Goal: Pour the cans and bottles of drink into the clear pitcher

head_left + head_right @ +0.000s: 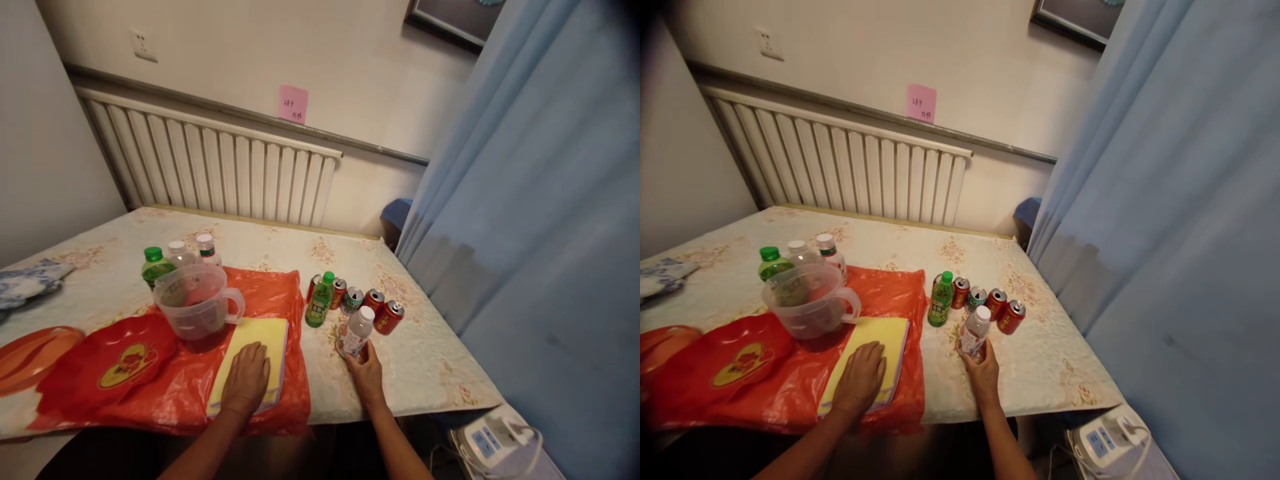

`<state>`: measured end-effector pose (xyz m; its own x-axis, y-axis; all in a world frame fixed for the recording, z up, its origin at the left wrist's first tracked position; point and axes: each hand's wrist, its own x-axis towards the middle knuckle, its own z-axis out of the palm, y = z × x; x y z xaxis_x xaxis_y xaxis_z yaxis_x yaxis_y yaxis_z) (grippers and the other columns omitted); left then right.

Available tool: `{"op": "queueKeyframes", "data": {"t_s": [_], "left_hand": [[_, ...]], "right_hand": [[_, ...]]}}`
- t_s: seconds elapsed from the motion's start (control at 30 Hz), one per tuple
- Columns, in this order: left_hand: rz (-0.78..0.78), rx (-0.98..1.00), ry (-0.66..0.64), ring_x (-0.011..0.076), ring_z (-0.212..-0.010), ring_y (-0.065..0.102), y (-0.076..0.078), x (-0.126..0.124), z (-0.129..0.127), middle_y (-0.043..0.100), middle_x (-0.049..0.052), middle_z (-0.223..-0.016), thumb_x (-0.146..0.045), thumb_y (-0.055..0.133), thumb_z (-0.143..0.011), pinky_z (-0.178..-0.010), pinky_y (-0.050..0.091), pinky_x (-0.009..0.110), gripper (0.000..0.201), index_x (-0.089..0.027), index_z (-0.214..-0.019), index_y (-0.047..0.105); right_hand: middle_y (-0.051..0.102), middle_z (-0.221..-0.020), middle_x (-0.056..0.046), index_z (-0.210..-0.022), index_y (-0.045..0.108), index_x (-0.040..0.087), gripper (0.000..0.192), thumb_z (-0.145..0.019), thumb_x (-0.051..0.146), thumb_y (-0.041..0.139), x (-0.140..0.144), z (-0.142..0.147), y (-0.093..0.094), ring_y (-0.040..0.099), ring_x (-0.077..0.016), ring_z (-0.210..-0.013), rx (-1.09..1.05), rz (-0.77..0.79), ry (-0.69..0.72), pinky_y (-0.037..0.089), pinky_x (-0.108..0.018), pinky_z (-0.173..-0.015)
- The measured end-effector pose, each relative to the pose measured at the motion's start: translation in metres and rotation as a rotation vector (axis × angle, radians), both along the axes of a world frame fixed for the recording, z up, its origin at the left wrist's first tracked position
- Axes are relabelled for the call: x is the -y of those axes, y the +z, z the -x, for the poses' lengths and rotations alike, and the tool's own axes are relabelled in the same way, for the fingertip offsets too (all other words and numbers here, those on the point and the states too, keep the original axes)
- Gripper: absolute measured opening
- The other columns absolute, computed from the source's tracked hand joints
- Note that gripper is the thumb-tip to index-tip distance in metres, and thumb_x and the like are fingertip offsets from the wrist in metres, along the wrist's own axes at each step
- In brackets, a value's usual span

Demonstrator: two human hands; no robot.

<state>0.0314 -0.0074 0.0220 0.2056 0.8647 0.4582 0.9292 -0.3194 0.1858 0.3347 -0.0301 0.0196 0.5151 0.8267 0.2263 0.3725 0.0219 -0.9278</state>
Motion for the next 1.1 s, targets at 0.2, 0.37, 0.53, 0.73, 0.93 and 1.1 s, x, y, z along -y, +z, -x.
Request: {"op": "queueKeyframes", "data": {"t_s": [0.2,0.37,0.53,0.73,0.93,1.1], "left_hand": [[0.003,-0.004,0.012,0.0256,-0.111,0.054,0.000,0.001,0.000,0.062,0.012,-0.114,-0.021,0.045,-0.090,-0.098,0.041,0.041,0.026,-0.016,-0.112,0.058],[0.009,-0.016,0.007,0.0260,-0.109,0.054,0.001,0.001,0.000,0.062,0.012,-0.112,-0.022,0.045,-0.091,-0.096,0.042,0.042,0.025,-0.015,-0.111,0.058],[0.022,-0.025,-0.002,0.0270,-0.110,0.053,0.001,0.000,0.000,0.061,0.013,-0.114,-0.023,0.045,-0.091,-0.096,0.042,0.043,0.026,-0.014,-0.111,0.059],[0.017,-0.023,-0.005,0.0271,-0.110,0.054,0.000,-0.002,0.000,0.062,0.013,-0.114,-0.023,0.045,-0.091,-0.096,0.042,0.042,0.027,-0.015,-0.113,0.058],[0.008,-0.026,-0.002,0.0267,-0.110,0.054,0.001,-0.001,0.000,0.062,0.012,-0.114,-0.023,0.044,-0.091,-0.095,0.042,0.042,0.026,-0.016,-0.112,0.058],[0.008,-0.002,-0.011,0.0269,-0.110,0.053,0.000,-0.001,0.001,0.062,0.012,-0.114,-0.023,0.044,-0.091,-0.095,0.042,0.042,0.026,-0.016,-0.111,0.059]], "right_hand": [[0.071,-0.102,-0.011,-0.106,0.059,0.016,0.053,-0.065,0.047,0.074,-0.006,0.009,0.006,0.066,-0.0240,-0.089,0.083,0.015,-0.010,0.051,-0.033,-0.078],[0.072,-0.091,-0.010,-0.093,0.063,0.016,0.047,-0.056,0.043,0.077,-0.010,0.007,0.018,0.067,-0.0249,-0.081,0.002,0.069,-0.018,0.051,-0.033,-0.072],[0.074,-0.094,-0.011,-0.098,0.064,0.014,0.044,-0.061,0.036,0.072,-0.006,0.005,0.036,0.069,-0.0246,-0.082,-0.083,0.062,0.082,0.054,-0.033,-0.073],[0.074,-0.100,-0.010,-0.100,0.065,0.016,0.043,-0.063,0.035,0.074,0.006,0.014,0.051,0.069,-0.0263,-0.092,-0.327,-0.002,0.224,0.053,-0.037,-0.082],[0.074,-0.101,-0.008,-0.101,0.065,0.018,0.042,-0.064,0.035,0.076,0.015,0.024,0.065,0.068,-0.0252,-0.093,-0.433,-0.051,0.328,0.051,-0.038,-0.086],[0.073,-0.102,-0.008,-0.103,0.065,0.018,0.043,-0.066,0.036,0.076,0.018,0.028,0.076,0.067,-0.0258,-0.093,-0.449,-0.067,0.381,0.051,-0.039,-0.087]]}}
